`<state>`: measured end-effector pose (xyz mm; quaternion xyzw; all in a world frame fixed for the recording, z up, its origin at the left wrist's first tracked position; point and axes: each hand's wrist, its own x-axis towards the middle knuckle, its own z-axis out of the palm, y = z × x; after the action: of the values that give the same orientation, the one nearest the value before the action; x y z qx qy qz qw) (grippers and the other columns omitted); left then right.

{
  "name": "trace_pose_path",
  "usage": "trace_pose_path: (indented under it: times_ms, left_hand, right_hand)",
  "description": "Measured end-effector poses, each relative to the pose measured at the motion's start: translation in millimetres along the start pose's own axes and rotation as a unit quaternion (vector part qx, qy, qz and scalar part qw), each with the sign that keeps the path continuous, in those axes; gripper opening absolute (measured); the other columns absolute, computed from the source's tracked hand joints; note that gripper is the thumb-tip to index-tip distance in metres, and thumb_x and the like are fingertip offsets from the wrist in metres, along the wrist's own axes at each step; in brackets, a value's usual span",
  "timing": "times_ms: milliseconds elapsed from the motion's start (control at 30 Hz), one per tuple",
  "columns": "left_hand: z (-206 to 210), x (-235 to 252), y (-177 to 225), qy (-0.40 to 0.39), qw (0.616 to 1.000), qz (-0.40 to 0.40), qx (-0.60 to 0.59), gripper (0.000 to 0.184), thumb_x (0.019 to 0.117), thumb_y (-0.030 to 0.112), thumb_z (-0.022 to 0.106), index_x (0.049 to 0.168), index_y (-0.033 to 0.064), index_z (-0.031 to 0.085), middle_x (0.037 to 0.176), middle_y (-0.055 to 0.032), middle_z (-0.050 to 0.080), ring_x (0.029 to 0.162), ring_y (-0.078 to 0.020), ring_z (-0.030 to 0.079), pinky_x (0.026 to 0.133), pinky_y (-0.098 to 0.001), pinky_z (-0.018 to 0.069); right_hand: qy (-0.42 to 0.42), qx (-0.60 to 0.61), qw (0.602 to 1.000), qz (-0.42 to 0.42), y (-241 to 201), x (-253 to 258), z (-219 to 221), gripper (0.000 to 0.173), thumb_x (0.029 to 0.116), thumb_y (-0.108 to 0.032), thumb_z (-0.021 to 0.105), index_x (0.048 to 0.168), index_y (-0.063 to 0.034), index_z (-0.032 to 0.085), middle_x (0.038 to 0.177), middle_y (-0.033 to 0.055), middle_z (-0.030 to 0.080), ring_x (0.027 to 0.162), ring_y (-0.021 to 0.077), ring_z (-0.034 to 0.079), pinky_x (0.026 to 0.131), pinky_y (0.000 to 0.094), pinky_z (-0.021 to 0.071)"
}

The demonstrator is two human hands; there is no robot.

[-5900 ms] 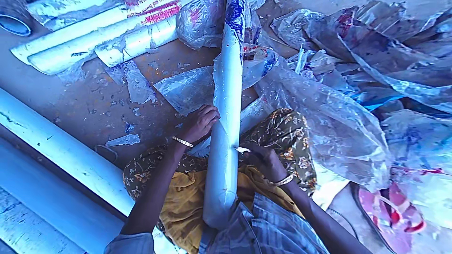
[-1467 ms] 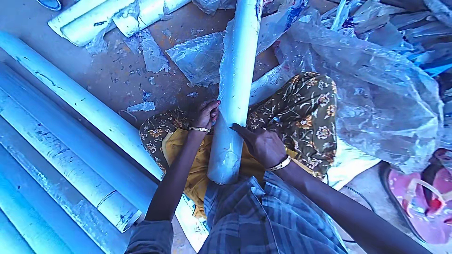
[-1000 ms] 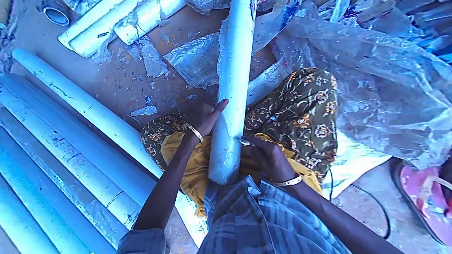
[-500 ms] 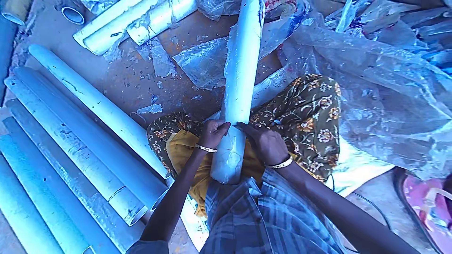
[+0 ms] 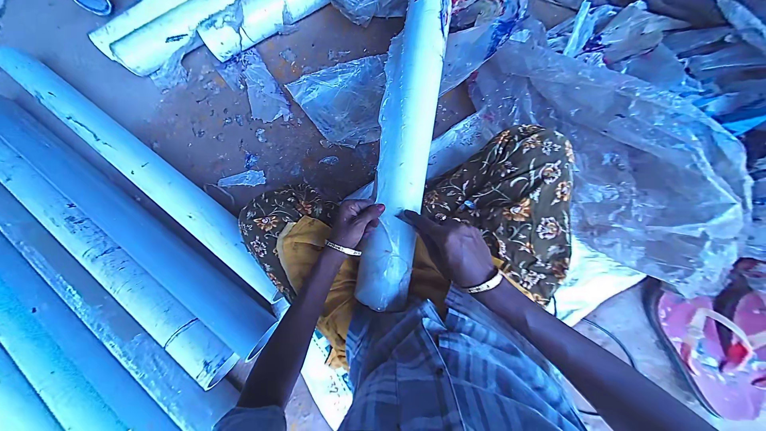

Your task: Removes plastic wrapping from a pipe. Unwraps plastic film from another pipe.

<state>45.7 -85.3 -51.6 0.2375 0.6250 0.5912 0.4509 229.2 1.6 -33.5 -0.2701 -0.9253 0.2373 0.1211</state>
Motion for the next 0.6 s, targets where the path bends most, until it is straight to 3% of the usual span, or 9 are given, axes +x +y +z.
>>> trace_pose_path:
  times_ms: [67,267,367,433,467,533,600]
  left_hand:
    - [-1.3,-0.1,-1.5,0.004,1.000,-0.005,-0.014,0.044,0.0978,-0.010,0.047,0.062,0.0125,0.058,0.049,0.0114,0.052,0.042,0.0071,0.042,0.042,-0.0095,0.0352]
    - [-7.3,-0.9,-10.3,-0.011,0.999,-0.003,-0.049,0.043,0.0987,-0.004,0.048,0.063,0.0156,0.061,0.047,0.0110,0.050,0.038,0.0062,0.040,0.039,-0.0097,0.0330]
    - [-8.5,0.8,2.6,-0.056,0.998,-0.013,0.036,0.040,0.1033,-0.001,0.047,0.067,0.0113,0.060,0.049,0.0096,0.050,0.039,0.0047,0.042,0.040,-0.0105,0.0354]
    - [-4.4,0.3,14.1,-0.059,0.983,-0.014,0.173,0.042,0.1074,0.009,0.047,0.066,0.0100,0.057,0.050,0.0095,0.048,0.041,0.0032,0.043,0.043,-0.0127,0.0388]
    - [-0.3,-3.3,20.4,-0.047,0.955,-0.020,0.293,0.047,0.1090,0.021,0.048,0.064,0.0105,0.055,0.050,0.0082,0.046,0.043,-0.0002,0.043,0.045,-0.0178,0.0388]
    - [14.1,-11.7,35.4,-0.034,0.858,-0.040,0.511,0.061,0.1059,0.047,0.049,0.064,0.0033,0.057,0.057,-0.0067,0.051,0.056,-0.0223,0.054,0.057,-0.0429,0.0435]
    - [32.3,-21.7,44.0,-0.025,0.794,-0.058,0.605,0.065,0.1009,0.054,0.057,0.071,-0.0039,0.063,0.068,-0.0191,0.062,0.072,-0.0381,0.066,0.067,-0.0573,0.0482]
  right_hand:
    - [-0.016,-0.033,0.999,-0.008,-3.3,1.9,-0.3,0.039,0.0957,-0.002,0.058,0.130,-0.0160,0.073,0.070,0.0215,0.065,0.059,0.0420,0.066,0.052,0.0522,0.0515]
    - [-0.005,0.025,0.999,-0.043,-12.6,-33.7,2.9,0.037,0.0897,-0.006,0.057,0.120,-0.0103,0.077,0.072,0.0202,0.066,0.056,0.0390,0.065,0.047,0.0496,0.0501]
    - [-0.059,0.136,0.989,-0.016,4.7,-34.1,1.0,0.030,0.0983,-0.014,0.054,0.119,-0.0115,0.076,0.087,0.0178,0.073,0.072,0.0366,0.071,0.063,0.0540,0.0561]
    - [-0.072,0.203,0.976,0.018,15.8,-31.5,0.6,0.031,0.1004,-0.016,0.053,0.120,-0.0074,0.075,0.092,0.0162,0.075,0.076,0.0322,0.071,0.070,0.0526,0.0563]
    - [-0.068,0.208,0.975,0.035,18.5,-31.2,0.5,0.032,0.1003,-0.016,0.053,0.122,-0.0058,0.073,0.090,0.0157,0.074,0.074,0.0310,0.070,0.070,0.0515,0.0560]
    - [-0.068,0.198,0.976,0.067,20.0,-29.6,-1.0,0.032,0.0998,-0.017,0.053,0.123,-0.0041,0.071,0.082,0.0153,0.071,0.068,0.0309,0.066,0.065,0.0510,0.0536]
    - [-0.085,0.198,0.973,0.083,18.5,-31.5,-3.5,0.028,0.1008,-0.017,0.055,0.117,-0.0013,0.071,0.083,0.0175,0.070,0.071,0.0340,0.067,0.068,0.0535,0.0542]
